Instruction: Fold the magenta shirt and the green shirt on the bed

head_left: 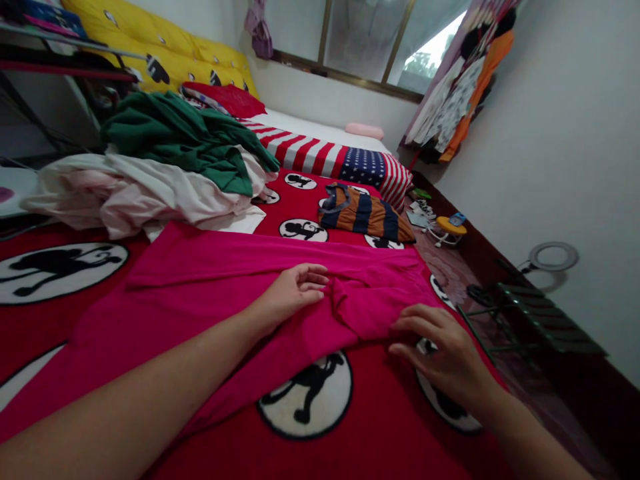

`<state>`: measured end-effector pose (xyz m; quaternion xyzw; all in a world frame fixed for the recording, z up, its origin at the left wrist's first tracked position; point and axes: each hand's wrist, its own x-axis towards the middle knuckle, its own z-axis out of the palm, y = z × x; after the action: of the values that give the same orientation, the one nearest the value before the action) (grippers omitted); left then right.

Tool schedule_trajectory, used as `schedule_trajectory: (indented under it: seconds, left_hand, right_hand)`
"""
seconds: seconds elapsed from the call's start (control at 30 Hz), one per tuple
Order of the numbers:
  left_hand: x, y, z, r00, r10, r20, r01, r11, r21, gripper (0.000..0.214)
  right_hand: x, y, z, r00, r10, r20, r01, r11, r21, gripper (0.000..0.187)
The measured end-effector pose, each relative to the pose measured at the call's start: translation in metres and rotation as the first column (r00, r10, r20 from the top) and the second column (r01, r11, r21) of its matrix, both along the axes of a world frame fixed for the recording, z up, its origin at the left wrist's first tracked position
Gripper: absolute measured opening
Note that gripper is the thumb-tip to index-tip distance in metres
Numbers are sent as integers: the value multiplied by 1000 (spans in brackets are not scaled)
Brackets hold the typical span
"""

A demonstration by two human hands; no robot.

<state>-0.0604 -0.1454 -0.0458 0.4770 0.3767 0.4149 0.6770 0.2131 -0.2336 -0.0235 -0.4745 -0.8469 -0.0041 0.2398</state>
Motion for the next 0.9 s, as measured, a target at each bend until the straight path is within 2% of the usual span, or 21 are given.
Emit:
schedule_trajectory:
  seconds: [0.07,0.17,0.27,0.33,0.4,0.5,0.57,0.63,0.67,0.73,0.8,0.9]
  left_hand:
    - [1,1,-2,1000,-3,6,3,1000,14,47]
    - [1,1,-5,1000,-2,14,2,999,43,49]
    - [0,1,-8,1000,-5,17,4,998,70,50]
    - [0,1,-9,1000,-17,22,15,996,85,50]
    - [0,1,-11,999,-38,20,36,995,91,50]
    - [0,2,-14,998,-69,1,68,992,106,50]
    - [0,2,-16,995,-94,-17,95,985,145,50]
    - [-1,-1,-14,989,-134,-61,144,970,197,49]
    - [-3,-5,-12,982,-166,-94,184,957,225,47]
    - [-10,-17,-2,953,-235,-190,284,911,299,46]
    - [-24,-38,12,906,-265,-331,385,842,378,50]
    - [-59,-78,36,795,-200,-573,490,769,410,62]
  right_hand:
    - [-5,-1,-8,999,-15,47,15,1000,-15,17]
    - [-14,3,-12,999,-47,15,48,998,-48,7]
    - [-18,7,0,988,-55,-147,34,990,-140,6]
    - [-14,8,15,944,-125,-307,47,968,-248,5]
    - [-6,8,30,845,-236,-480,60,934,-353,8]
    - [6,9,45,623,-378,-684,26,885,-465,10]
    - [9,7,48,496,-456,-739,0,851,-525,11]
    - [8,1,47,436,-512,-740,-12,819,-574,14]
    - [8,-4,45,433,-526,-732,-19,806,-591,16]
    - [8,-16,42,486,-538,-689,-34,776,-630,20]
    - [13,-31,40,604,-507,-615,-52,745,-665,23]
    - [30,-59,37,837,-340,-430,-52,732,-680,26]
